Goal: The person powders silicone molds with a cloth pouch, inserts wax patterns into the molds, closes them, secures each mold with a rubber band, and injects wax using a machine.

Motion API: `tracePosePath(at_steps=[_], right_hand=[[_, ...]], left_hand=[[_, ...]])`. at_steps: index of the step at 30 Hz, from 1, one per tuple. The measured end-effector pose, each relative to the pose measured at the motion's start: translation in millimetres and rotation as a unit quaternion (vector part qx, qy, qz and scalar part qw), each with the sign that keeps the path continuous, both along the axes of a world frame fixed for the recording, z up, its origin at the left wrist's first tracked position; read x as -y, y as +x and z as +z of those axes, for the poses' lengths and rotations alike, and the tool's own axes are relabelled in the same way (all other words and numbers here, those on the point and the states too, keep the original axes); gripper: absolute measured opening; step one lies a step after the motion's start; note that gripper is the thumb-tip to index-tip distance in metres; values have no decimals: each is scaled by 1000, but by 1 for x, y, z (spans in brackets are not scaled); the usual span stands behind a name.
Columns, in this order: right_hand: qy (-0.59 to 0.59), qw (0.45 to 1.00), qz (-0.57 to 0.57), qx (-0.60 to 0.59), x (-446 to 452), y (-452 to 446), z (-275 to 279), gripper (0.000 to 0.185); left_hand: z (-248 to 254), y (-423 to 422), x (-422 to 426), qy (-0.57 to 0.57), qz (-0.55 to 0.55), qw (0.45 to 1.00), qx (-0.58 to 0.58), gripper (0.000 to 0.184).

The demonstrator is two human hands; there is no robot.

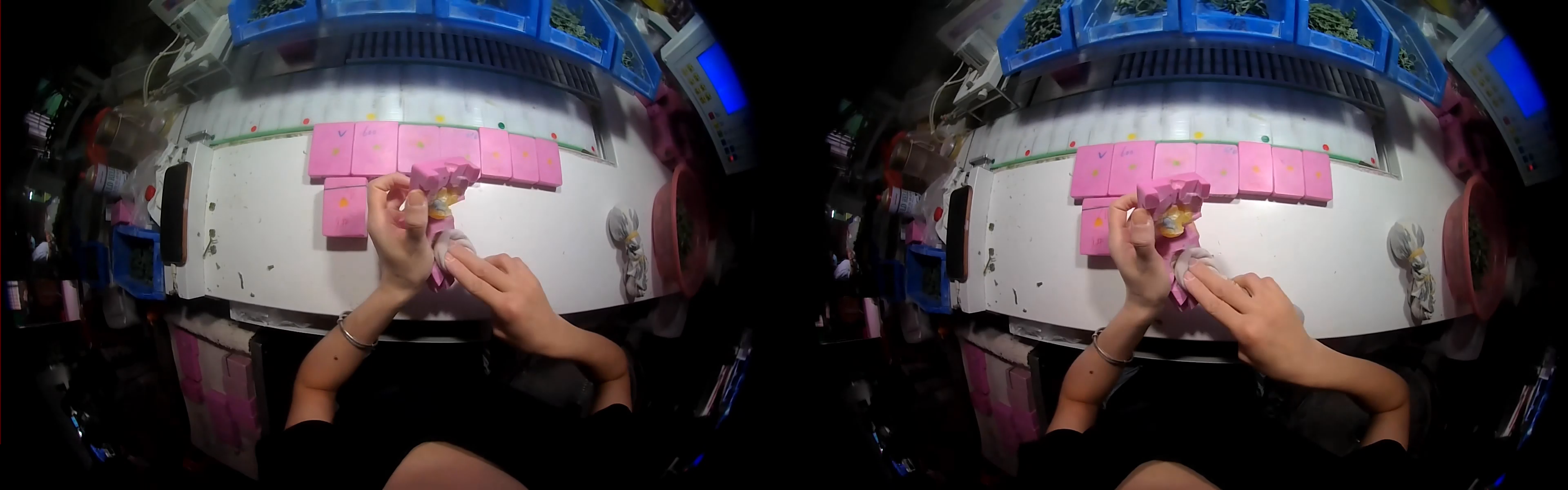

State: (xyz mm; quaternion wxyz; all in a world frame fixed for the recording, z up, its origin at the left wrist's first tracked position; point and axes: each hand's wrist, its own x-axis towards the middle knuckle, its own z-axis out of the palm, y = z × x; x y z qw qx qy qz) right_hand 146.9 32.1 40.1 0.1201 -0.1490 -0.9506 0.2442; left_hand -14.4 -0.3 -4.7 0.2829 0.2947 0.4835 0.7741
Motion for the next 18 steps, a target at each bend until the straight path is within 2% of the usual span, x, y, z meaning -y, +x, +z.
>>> tracePosePath(at_steps=[3,7,9,13,15,18], right_hand=[[-49,999,4,10,-8,4,9,74],[-12,997,-42,-59,-6,3,4,73],[13,1000,-7,4,0,4,-3,74],[-31,999,4,22,-5,4,6,75],[-5,999,-32,-34,-7,4,5,75],[14,1000,-6,11,0,5,-3,75]], left_hand=[[-10,0,-1,-17,-3,999,-35,41],[-10,-3,-1,-17,3,999,-52,40],[-9,-2,-1,-33,7,996,-78,39],[-12,-1,1,-32,-31,999,-26,38],[-11,-2,1,-42,-27,998,-41,38],[-5,1,0,-34,-25,998,-46,36]])
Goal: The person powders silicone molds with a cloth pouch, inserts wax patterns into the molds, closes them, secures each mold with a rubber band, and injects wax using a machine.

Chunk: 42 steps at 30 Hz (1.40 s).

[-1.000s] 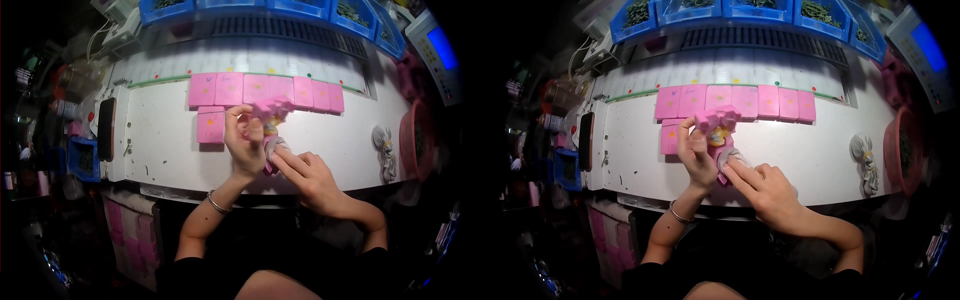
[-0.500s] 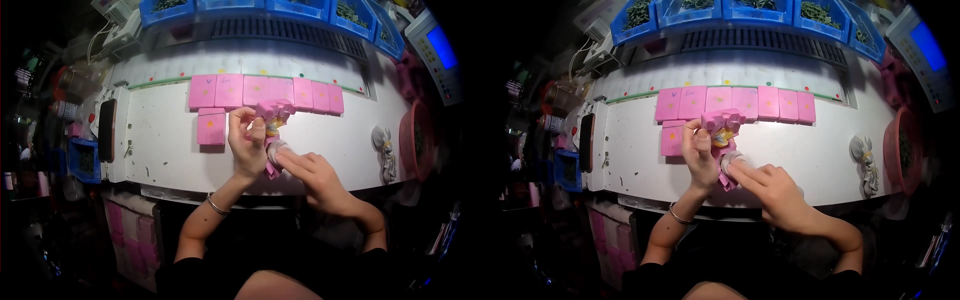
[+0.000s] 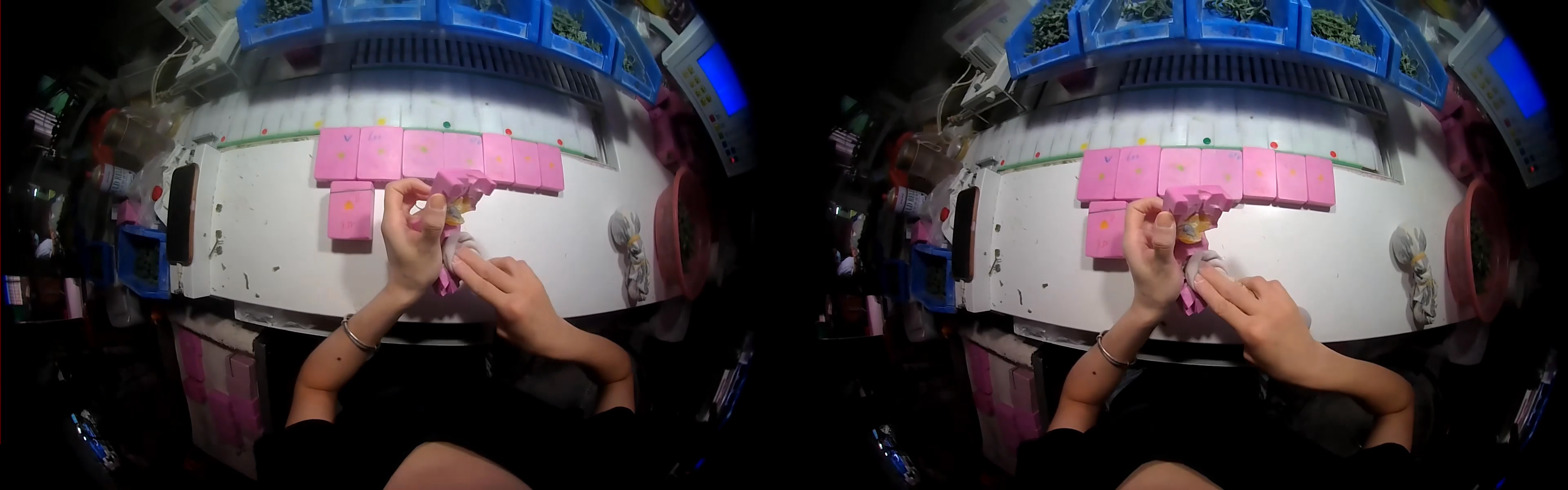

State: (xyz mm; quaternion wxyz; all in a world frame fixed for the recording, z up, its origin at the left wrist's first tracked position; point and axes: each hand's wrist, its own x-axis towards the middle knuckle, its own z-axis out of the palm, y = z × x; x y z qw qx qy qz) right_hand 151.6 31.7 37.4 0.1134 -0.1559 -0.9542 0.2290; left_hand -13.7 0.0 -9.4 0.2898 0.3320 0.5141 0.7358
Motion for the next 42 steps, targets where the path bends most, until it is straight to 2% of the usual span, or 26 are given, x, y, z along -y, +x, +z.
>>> tracePosePath(at_steps=[3,6,9,13,15,17,19,20,21,23,25,27,29,31,32,33,36,37,39,40,42], right_hand=[[-50,998,-1,-25,-6,1,3,75],[-21,997,-20,-72,-6,-4,1,74],[5,999,-5,-41,-3,-6,-2,73],[-44,999,3,-13,-11,0,5,71],[-12,998,-57,-3,-15,7,1,69],[33,997,-69,-4,-17,11,-10,66],[70,992,-97,-45,-9,6,-4,63],[52,990,-96,-90,-2,2,1,55],[51,990,-97,-91,2,2,-4,55],[-42,974,-63,-215,7,0,-16,47],[-29,969,-59,-240,4,-2,-11,44],[45,950,-135,-279,-1,-8,-2,45],[10,944,-145,-296,-8,-17,9,58],[-127,948,-155,-245,-11,-23,13,67],[-237,945,-131,-184,-13,-20,16,66],[-180,964,-93,-174,-18,-24,19,60],[-208,955,-91,-189,-15,-30,19,54],[-213,952,-108,-192,-12,-33,18,50],[-224,948,-101,-202,-8,-39,16,47],[-229,946,-114,-199,-8,-41,13,44],[-236,944,-121,-195,-8,-44,5,39]], left_hand=[[-7,0,0,-2,-20,1000,23,33],[-9,0,-5,-6,-15,1000,21,30],[-3,2,-3,-22,-35,996,77,29],[-15,2,-4,-52,-27,997,50,33],[-17,-5,-3,-47,-32,996,70,30],[-7,-8,0,-49,-49,993,100,32],[-2,-7,2,-63,-93,979,170,33],[2,-4,5,-68,-98,979,168,37],[2,-2,7,-69,-99,979,167,37],[2,2,10,-73,-158,957,232,39],[-6,3,12,-31,-187,953,238,44],[-16,1,15,-23,-223,967,123,68],[-20,2,17,-58,-245,960,122,83],[-6,6,16,77,-255,950,165,71],[-6,2,18,35,-272,949,154,83],[-2,-4,21,0,-290,947,137,86],[-1,-12,30,-23,-270,961,58,81],[0,-17,34,-24,-265,963,46,68],[4,-19,38,-45,-208,976,39,63],[6,-22,41,-34,-198,979,18,51],[4,-28,45,-30,-187,982,6,44]])
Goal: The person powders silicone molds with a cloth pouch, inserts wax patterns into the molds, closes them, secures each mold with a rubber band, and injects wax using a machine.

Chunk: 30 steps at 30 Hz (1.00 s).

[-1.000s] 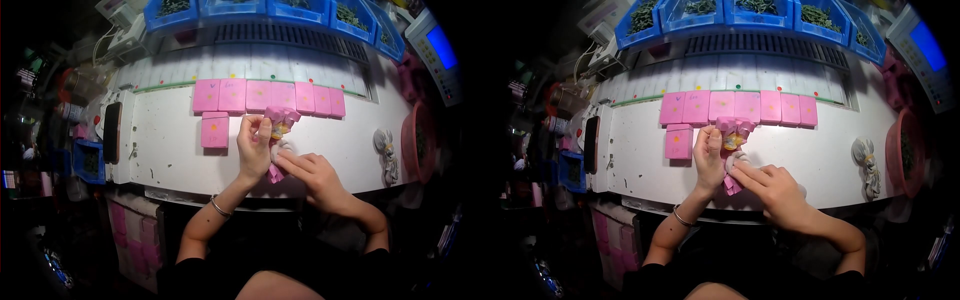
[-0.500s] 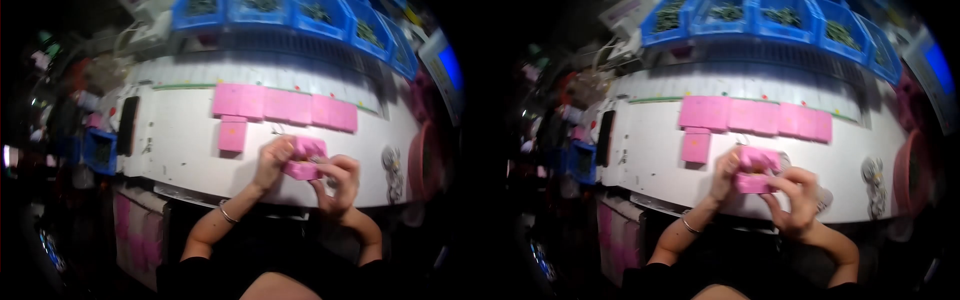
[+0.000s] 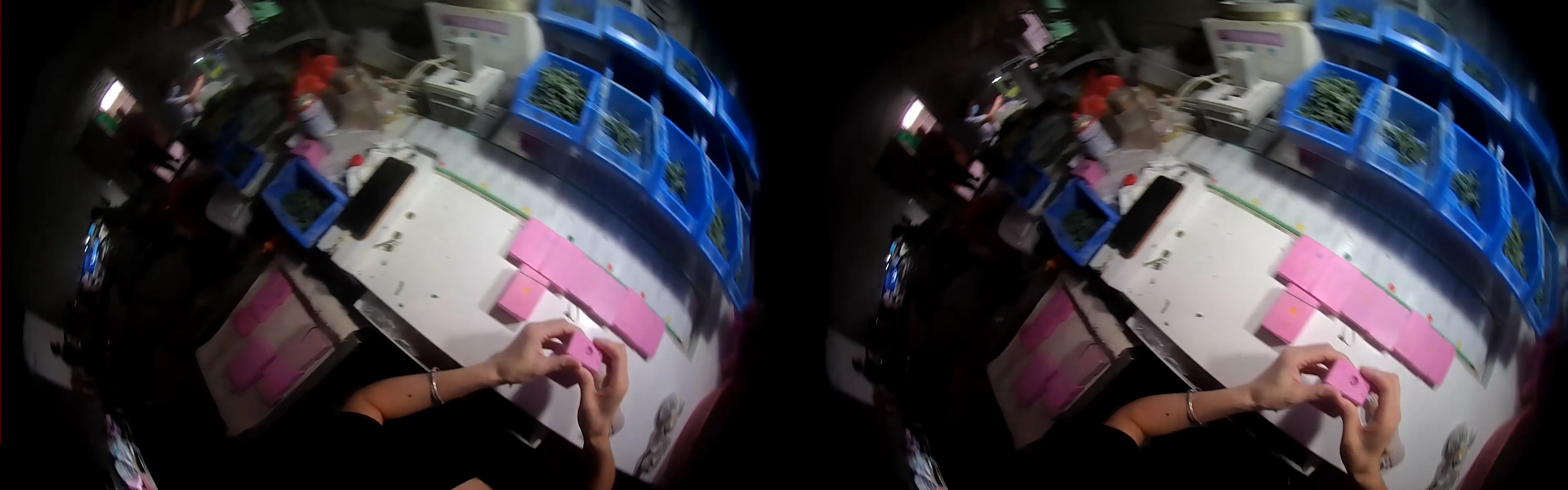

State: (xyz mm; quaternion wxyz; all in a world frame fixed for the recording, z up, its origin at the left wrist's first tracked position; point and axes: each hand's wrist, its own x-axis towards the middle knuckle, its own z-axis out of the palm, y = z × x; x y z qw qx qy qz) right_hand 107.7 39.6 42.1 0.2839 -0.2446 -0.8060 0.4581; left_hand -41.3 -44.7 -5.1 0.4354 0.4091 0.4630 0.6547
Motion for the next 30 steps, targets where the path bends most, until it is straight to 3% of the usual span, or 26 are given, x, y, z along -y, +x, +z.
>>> tracePosePath(at_steps=[6,9,11,13,14,15,17,19,22,24,26,30], right_hand=[[-29,999,16,-6,-2,-15,-11,34],[-78,997,-2,-30,-5,-22,-24,34],[-130,991,9,-28,-1,-26,-21,35],[-183,983,-31,-16,15,-35,-5,31],[-156,988,-6,-6,15,-33,-9,35],[-148,989,4,-9,18,-35,-3,31],[-214,977,-9,-16,13,-34,9,24],[-169,984,-51,-27,-3,-27,15,16],[71,990,-123,24,-27,-17,-2,11],[94,986,-102,93,-31,-12,-18,9],[153,977,-83,125,-30,-15,-32,9],[224,961,-66,148,-29,-37,-48,14]], left_hand=[[7,-8,8,-21,36,999,24,39],[18,-15,13,-58,46,997,-11,52],[0,-15,10,8,63,997,36,61],[-1,-24,17,-26,-21,993,115,65],[2,-30,24,-89,-72,979,166,61],[6,-34,27,-70,-65,994,57,56],[7,-33,33,-81,-60,993,56,45],[3,-29,39,-116,-33,985,120,35],[-1,-29,43,-81,23,991,99,37],[1,-27,42,-66,38,992,100,37],[4,-25,43,-75,69,995,-12,47],[-19,-18,38,13,64,995,-82,43]])
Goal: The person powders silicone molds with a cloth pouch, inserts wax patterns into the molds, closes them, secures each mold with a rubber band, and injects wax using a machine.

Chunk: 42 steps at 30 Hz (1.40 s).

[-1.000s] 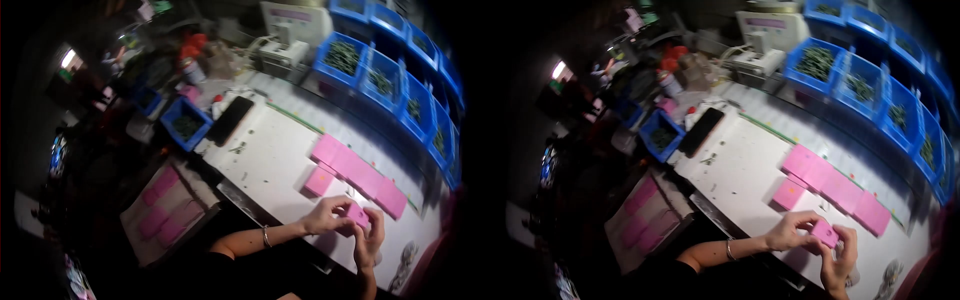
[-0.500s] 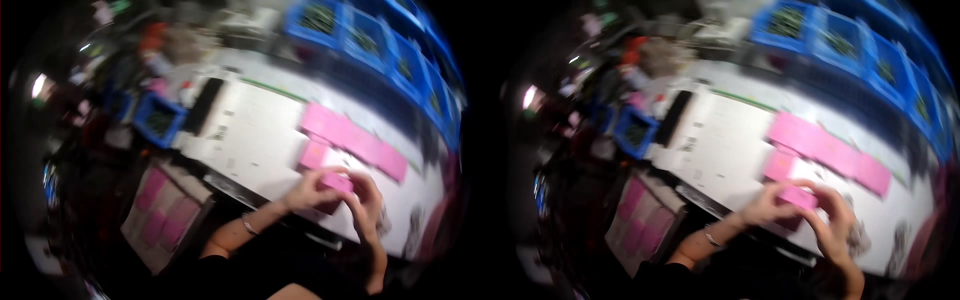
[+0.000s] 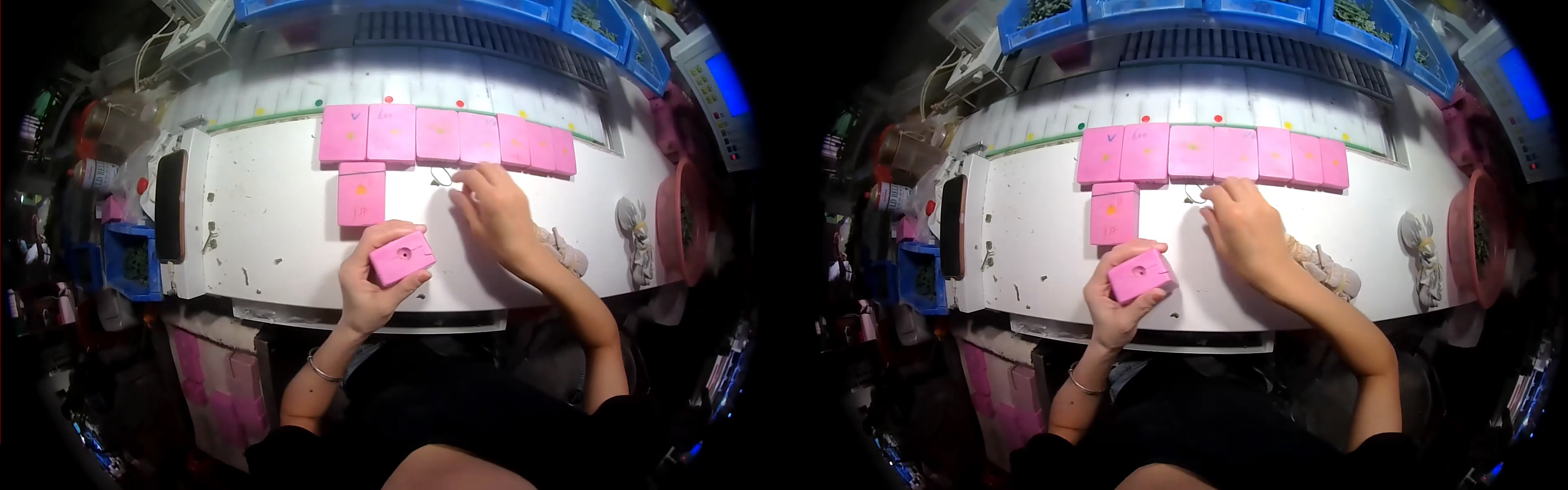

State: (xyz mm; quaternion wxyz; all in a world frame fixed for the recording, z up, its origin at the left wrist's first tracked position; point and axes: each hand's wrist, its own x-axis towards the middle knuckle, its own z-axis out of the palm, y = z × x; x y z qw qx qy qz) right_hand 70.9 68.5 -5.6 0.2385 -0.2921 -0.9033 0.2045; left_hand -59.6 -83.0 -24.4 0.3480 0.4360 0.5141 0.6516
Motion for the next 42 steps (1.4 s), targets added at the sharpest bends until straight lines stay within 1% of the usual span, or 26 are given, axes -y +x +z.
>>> tracePosePath(at_steps=[3,5,7,8,9,10,11,12,15,17,19,20,21,23,24,25,26,27,29,30,33,35,36,38,40,42], right_hand=[[28,998,-35,38,-5,-18,-29,10],[33,998,-32,53,-8,-20,-29,9],[-31,998,-11,56,-7,-17,-19,8],[-33,998,-10,57,-5,-15,-8,8],[-200,978,30,48,-3,-12,12,7],[-361,929,68,37,0,-9,30,7],[-394,913,103,19,5,-7,43,10],[-412,903,125,12,9,-6,56,10],[-405,898,168,-29,16,-3,70,9],[-383,903,187,-61,21,0,72,8],[-393,884,200,-154,25,3,73,6],[-444,852,217,-174,28,6,86,5],[-445,850,222,-172,32,8,96,5],[-546,781,221,-208,40,11,107,7],[-530,805,205,-171,38,9,106,5],[-531,804,205,-172,36,6,100,5],[-479,839,197,-167,34,1,89,4],[-424,871,190,-161,31,-2,82,2],[-439,866,180,-158,31,-3,78,3],[-428,867,187,-171,31,-2,74,3],[-398,877,201,-179,29,0,70,5],[-473,841,186,-186,31,0,73,6],[-473,841,186,-186,31,1,72,6],[-514,813,195,-191,30,2,69,7],[-505,821,185,-193,30,5,71,8],[-497,827,175,-194,33,7,72,8]], left_hand=[[-5,5,1,-12,-1,998,-61,45],[-2,5,5,-30,-4,999,-24,48],[6,0,6,29,31,999,-20,50],[5,-6,6,58,59,995,-63,47],[10,-8,2,53,62,995,-61,47],[21,-10,-3,29,99,984,-142,45],[32,-13,-9,1,133,966,-223,43],[42,-13,-16,-14,127,962,-240,41],[40,-10,-22,-2,80,990,-117,14],[45,-6,-22,-20,97,991,-91,9],[46,-6,-20,-37,119,990,-65,8],[45,-7,-19,-72,132,987,-49,7],[45,-9,-18,-106,146,983,-34,7],[50,-8,-11,-105,141,984,-17,10],[57,-5,-6,-90,122,987,47,12],[62,-3,-2,-75,102,986,111,14],[64,-1,1,-27,58,988,141,19],[63,0,-1,-24,60,988,140,19],[62,5,-5,7,39,999,13,24],[63,5,-7,-16,11,1000,20,31],[61,10,-13,-12,25,999,44,35],[59,9,-14,-15,34,998,40,34],[59,8,-15,7,41,999,30,30],[59,8,-16,28,51,998,19,25],[59,8,-16,23,80,996,-21,15],[58,7,-14,-5,90,996,9,11]])
